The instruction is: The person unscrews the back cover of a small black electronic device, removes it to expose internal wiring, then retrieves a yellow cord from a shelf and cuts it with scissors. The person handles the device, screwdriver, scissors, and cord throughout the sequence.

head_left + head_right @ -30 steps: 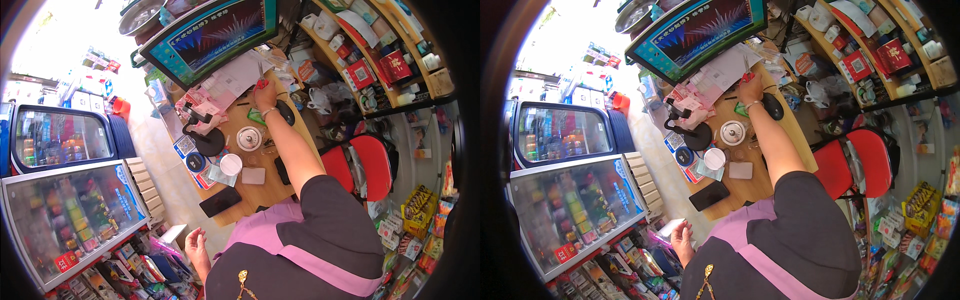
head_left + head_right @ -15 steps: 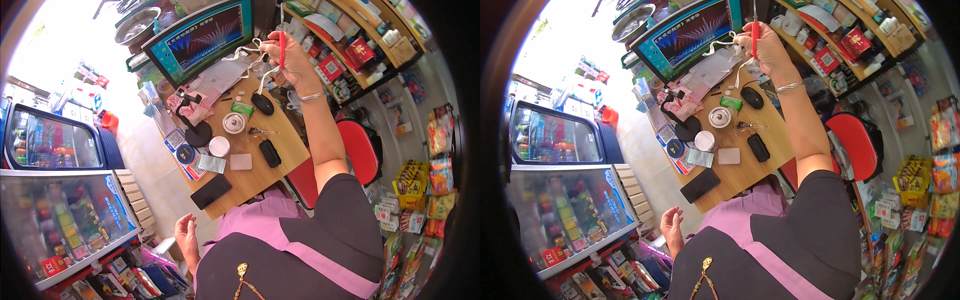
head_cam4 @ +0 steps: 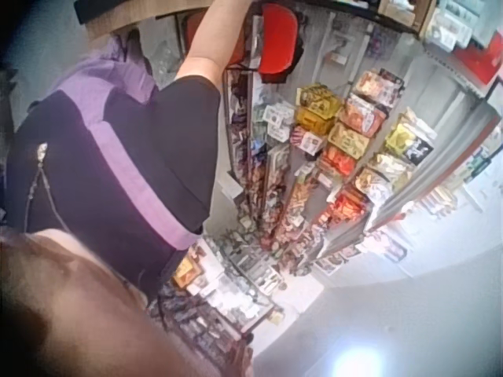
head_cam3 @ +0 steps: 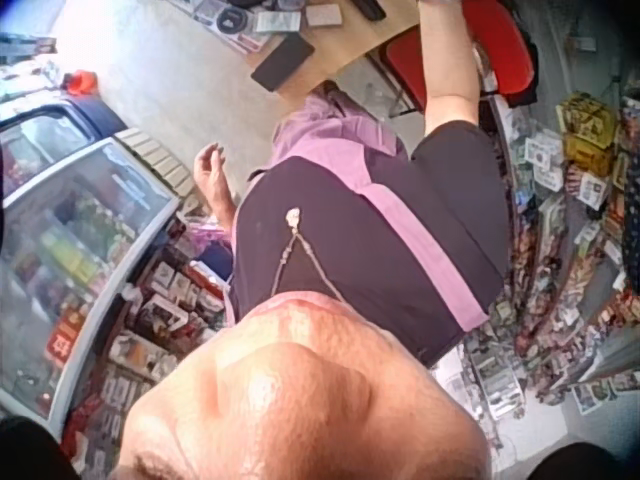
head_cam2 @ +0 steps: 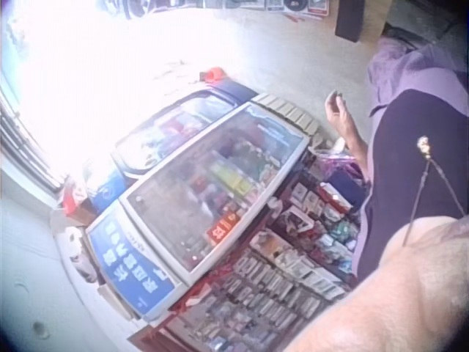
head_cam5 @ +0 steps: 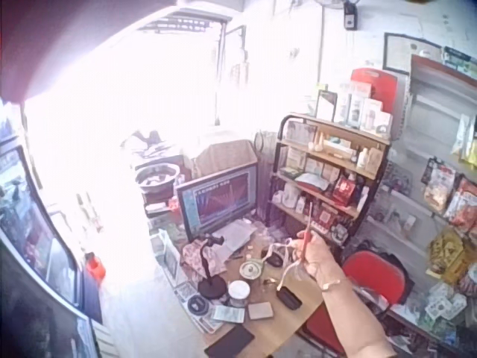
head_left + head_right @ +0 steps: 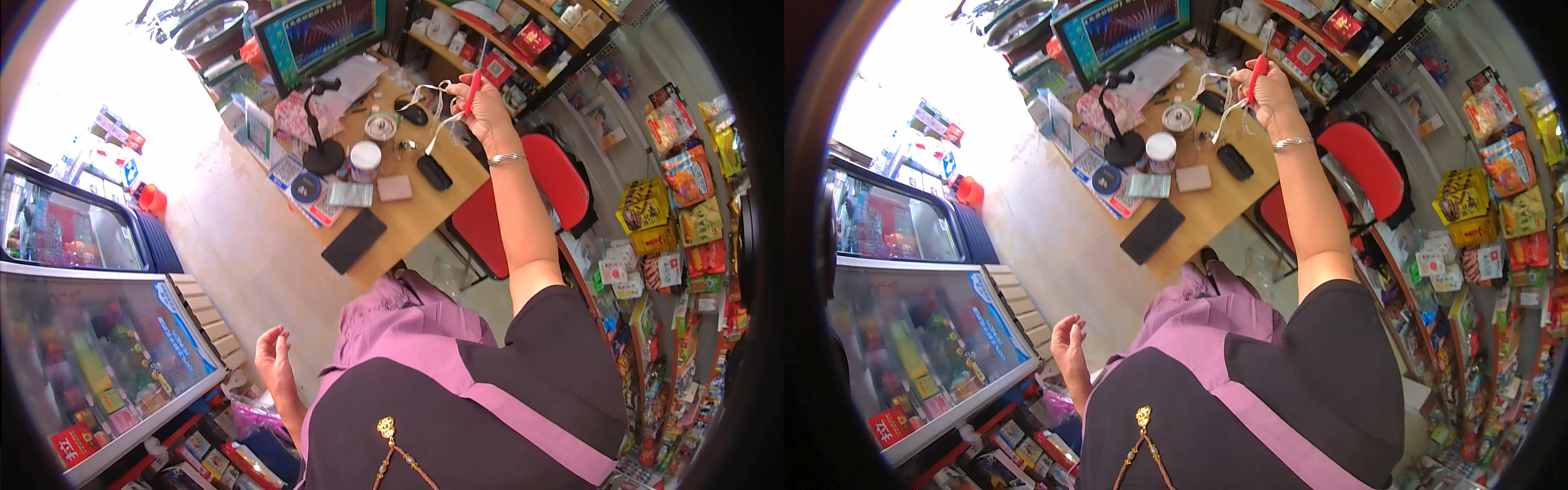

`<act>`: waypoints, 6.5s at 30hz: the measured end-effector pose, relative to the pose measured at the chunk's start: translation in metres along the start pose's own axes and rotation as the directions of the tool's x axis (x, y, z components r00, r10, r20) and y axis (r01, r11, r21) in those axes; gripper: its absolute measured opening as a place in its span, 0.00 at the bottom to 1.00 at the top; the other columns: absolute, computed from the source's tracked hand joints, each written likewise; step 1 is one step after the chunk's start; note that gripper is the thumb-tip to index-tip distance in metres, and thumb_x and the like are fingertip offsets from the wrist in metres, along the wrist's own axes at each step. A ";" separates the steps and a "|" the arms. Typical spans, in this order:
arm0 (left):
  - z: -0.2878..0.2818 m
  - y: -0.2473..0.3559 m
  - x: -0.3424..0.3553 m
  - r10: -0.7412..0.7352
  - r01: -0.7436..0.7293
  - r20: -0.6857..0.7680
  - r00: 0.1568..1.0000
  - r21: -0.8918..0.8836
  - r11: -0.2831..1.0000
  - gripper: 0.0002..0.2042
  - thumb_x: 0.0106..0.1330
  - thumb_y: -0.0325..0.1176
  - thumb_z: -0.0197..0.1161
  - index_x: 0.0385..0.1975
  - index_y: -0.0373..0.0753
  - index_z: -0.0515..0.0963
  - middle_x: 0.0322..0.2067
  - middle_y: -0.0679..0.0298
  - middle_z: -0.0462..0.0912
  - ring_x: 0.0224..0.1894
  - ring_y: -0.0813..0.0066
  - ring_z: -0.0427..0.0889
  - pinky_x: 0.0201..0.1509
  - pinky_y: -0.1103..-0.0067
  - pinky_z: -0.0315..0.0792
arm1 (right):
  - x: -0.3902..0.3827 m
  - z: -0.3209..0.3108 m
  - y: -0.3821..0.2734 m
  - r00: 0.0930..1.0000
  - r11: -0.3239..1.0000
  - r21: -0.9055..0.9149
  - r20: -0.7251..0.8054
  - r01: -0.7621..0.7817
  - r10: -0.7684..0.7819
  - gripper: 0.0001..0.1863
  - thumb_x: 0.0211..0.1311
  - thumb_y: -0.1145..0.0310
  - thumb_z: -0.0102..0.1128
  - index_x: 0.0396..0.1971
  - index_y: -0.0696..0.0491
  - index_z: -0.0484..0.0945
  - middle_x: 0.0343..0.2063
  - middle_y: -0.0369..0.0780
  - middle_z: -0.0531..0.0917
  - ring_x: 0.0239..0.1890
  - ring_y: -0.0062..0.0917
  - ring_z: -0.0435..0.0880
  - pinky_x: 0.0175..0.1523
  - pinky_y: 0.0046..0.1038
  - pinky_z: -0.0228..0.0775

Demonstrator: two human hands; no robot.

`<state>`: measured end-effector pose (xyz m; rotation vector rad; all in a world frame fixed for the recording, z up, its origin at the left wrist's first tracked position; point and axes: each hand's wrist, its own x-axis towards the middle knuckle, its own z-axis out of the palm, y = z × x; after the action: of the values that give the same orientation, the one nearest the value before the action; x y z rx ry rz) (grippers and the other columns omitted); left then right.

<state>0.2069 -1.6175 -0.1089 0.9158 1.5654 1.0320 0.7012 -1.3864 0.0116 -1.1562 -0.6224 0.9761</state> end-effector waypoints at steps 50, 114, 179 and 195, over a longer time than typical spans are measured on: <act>0.299 -0.007 -0.184 -0.405 -0.150 0.746 -0.528 0.388 0.910 0.32 0.56 0.43 0.70 0.56 0.33 0.64 0.34 0.62 0.76 0.27 0.74 0.76 0.25 0.79 0.69 | -0.511 -0.127 0.112 0.717 0.855 -0.495 -0.539 0.155 -0.442 0.37 0.64 0.79 0.44 0.71 0.44 0.43 0.37 0.38 0.77 0.32 0.24 0.79 0.32 0.26 0.76; 0.982 -0.485 -1.626 -0.507 -0.282 0.452 -0.734 0.475 0.833 0.03 0.62 0.22 0.60 0.33 0.34 0.73 0.30 0.56 0.78 0.31 0.66 0.80 0.40 0.68 0.80 | -1.469 -1.270 -0.219 -0.565 0.980 -0.184 -0.817 0.072 -0.112 0.15 0.68 0.70 0.51 0.51 0.60 0.74 0.38 0.39 0.80 0.35 0.20 0.81 0.43 0.22 0.76; 1.150 -1.059 -3.265 -0.735 -0.305 0.425 -0.528 0.713 0.632 0.13 0.67 0.48 0.48 0.36 0.46 0.74 0.22 0.70 0.73 0.19 0.71 0.74 0.13 0.77 0.61 | -2.924 -2.547 -0.849 -0.089 0.111 -0.154 -0.144 -0.982 -0.985 0.06 0.56 0.75 0.56 0.33 0.56 0.80 0.30 0.45 0.80 0.35 0.41 0.80 0.41 0.36 0.72; 1.155 -1.078 -3.452 -0.531 -0.033 0.555 -0.640 0.671 0.740 0.11 0.68 0.46 0.53 0.31 0.48 0.74 0.20 0.71 0.70 0.27 0.71 0.74 0.21 0.75 0.68 | -3.155 -2.735 -1.109 0.200 -0.116 0.558 0.092 -0.821 -0.975 0.14 0.53 0.70 0.60 0.42 0.44 0.79 0.38 0.33 0.80 0.47 0.28 0.76 0.47 0.34 0.62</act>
<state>1.9781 -4.9748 -0.1321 0.8237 0.0399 -0.9016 1.8376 -5.5340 0.4222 1.6787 -0.6188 1.3059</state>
